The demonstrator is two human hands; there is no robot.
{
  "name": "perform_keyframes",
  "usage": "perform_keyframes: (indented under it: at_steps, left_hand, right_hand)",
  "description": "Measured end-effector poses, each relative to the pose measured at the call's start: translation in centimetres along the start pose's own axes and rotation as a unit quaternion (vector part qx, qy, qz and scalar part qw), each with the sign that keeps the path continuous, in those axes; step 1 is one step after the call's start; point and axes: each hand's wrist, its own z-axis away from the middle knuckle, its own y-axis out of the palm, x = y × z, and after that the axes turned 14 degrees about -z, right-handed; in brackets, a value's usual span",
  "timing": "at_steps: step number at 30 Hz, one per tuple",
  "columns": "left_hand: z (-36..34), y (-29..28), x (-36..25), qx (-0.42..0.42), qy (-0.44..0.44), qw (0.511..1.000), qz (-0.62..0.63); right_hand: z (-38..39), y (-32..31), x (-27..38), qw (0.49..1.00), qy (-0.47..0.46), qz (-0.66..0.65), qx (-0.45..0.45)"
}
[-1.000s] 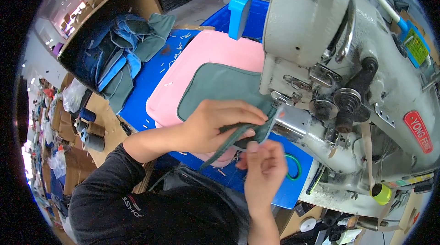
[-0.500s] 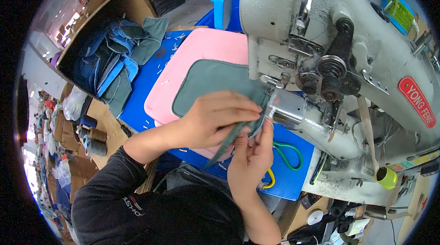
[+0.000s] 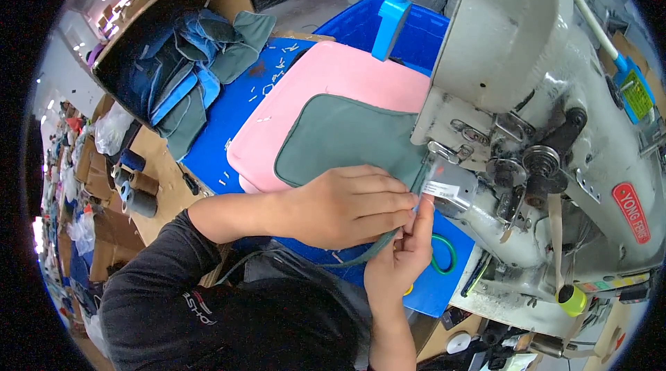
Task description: Sewing a leather pocket onto a bag using an industrial sewing machine.
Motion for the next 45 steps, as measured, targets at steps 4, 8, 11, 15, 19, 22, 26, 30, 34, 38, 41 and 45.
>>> perform_keyframes:
  at_steps: [4,8,11,15,19,22,26,30,34,38,41,45]
  left_hand:
    - [-0.3,-0.2,0.2,0.024,-0.005,1.000,0.009]
    - [-0.6,0.0,0.6,0.015,0.015,1.000,-0.019]
    - [-0.4,0.6,0.8,-0.002,0.009,1.000,-0.012]
    - [-0.3,0.8,0.9,-0.016,-0.009,1.000,0.011]
    - [-0.2,1.0,0.5,-0.011,-0.026,0.999,0.017]
    - [0.0,1.0,0.6,-0.024,-0.047,0.998,0.030]
    - [-0.1,1.1,0.8,-0.048,-0.053,0.996,0.044]
    - [0.2,1.0,0.8,-0.053,-0.041,0.997,0.035]
    - [0.2,1.0,0.8,-0.057,-0.045,0.997,0.026]
    - [0.0,0.7,0.5,-0.060,-0.088,0.993,0.045]
    - [-0.1,0.6,0.1,-0.062,-0.145,0.984,0.078]
    - [-0.1,1.0,0.3,-0.077,-0.140,0.984,0.079]
  right_hand:
    - [-0.7,-0.1,0.1,1.000,-0.002,0.018,0.014]
    - [-1.1,-0.2,-0.3,0.999,-0.030,0.019,0.024]
    - [-1.3,0.3,-0.2,0.999,-0.044,0.006,-0.016]
    - [-0.4,-0.6,0.2,0.993,-0.063,0.078,-0.054]
    - [-1.8,-2.4,2.0,0.991,-0.038,0.115,-0.058]
    - [-3.9,-2.6,3.3,0.953,-0.067,0.282,-0.092]
    - [-4.2,-2.6,4.0,0.781,-0.255,0.568,0.043]
    - [-4.2,-2.1,4.4,0.717,-0.217,0.662,0.032]
    - [-4.4,-2.0,5.0,0.708,-0.191,0.678,0.052]
    - [-3.1,-3.1,3.9,0.792,-0.274,0.545,-0.009]
    - [-1.9,-1.9,3.4,0.964,-0.019,0.263,-0.023]
    - [-2.3,-1.3,1.5,0.994,0.086,0.068,-0.017]
